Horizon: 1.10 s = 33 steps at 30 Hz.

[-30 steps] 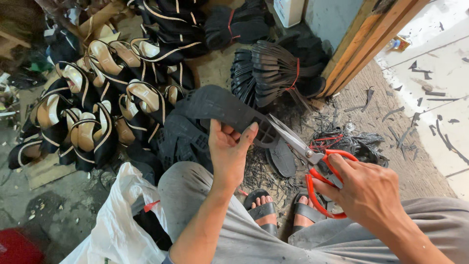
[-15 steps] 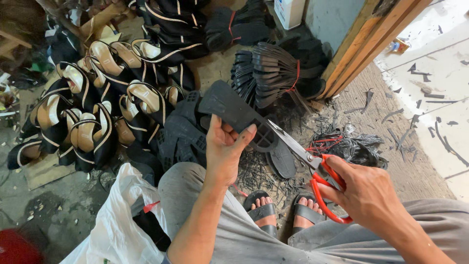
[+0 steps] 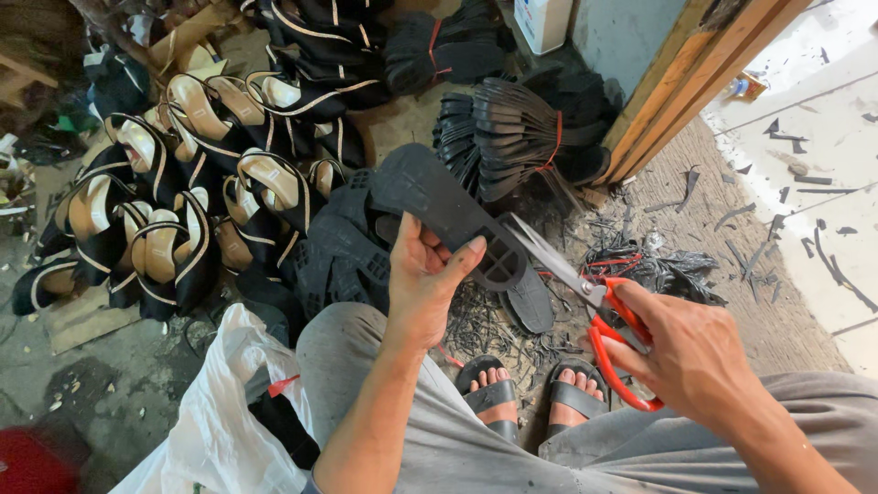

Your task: The person sits on the floor and uses red-handled shears to trim the edges of black slipper soles. They hold each sole in the left hand and cut along the perimeter with the right hand, then place the trimmed sole into a white bag. The process repeats for multiple soles.

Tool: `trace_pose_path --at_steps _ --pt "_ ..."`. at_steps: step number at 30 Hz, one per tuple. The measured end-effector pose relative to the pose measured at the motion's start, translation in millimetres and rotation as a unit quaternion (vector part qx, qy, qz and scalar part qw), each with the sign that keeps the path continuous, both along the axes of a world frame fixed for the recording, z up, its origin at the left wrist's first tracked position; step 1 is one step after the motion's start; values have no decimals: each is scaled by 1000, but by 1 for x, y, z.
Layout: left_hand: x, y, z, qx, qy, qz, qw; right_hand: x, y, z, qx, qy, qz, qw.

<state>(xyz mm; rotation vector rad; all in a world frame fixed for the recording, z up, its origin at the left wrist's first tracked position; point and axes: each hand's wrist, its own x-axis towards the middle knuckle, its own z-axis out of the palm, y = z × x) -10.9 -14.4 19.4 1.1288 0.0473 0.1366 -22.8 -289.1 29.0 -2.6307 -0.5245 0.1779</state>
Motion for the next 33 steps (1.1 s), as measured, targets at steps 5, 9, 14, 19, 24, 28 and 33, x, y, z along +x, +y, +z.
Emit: trace_pose_path --at_steps 5,9,14,19,24,28,33 --pt "0 0 -1 22 14 -17 1000 -2 4 0 -67 96 -36 993" --pt "-2 1 -6 8 13 -28 1000 -1 -3 3 31 87 -29 995" --pt "0 2 -16 -13 -9 24 1000 9 -6 5 100 134 -137 976" --pt "0 2 -16 -8 -19 56 998 11 -9 5 117 168 -167 964" --pt "-2 -2 -10 -15 1 26 1000 11 -11 0 126 147 -166 967" --pt "-1 -6 -10 -39 21 5 999 12 -13 -3 161 133 -159 965" --pt "-2 -11 -11 -47 30 -13 998 12 -11 0 147 125 -155 969"
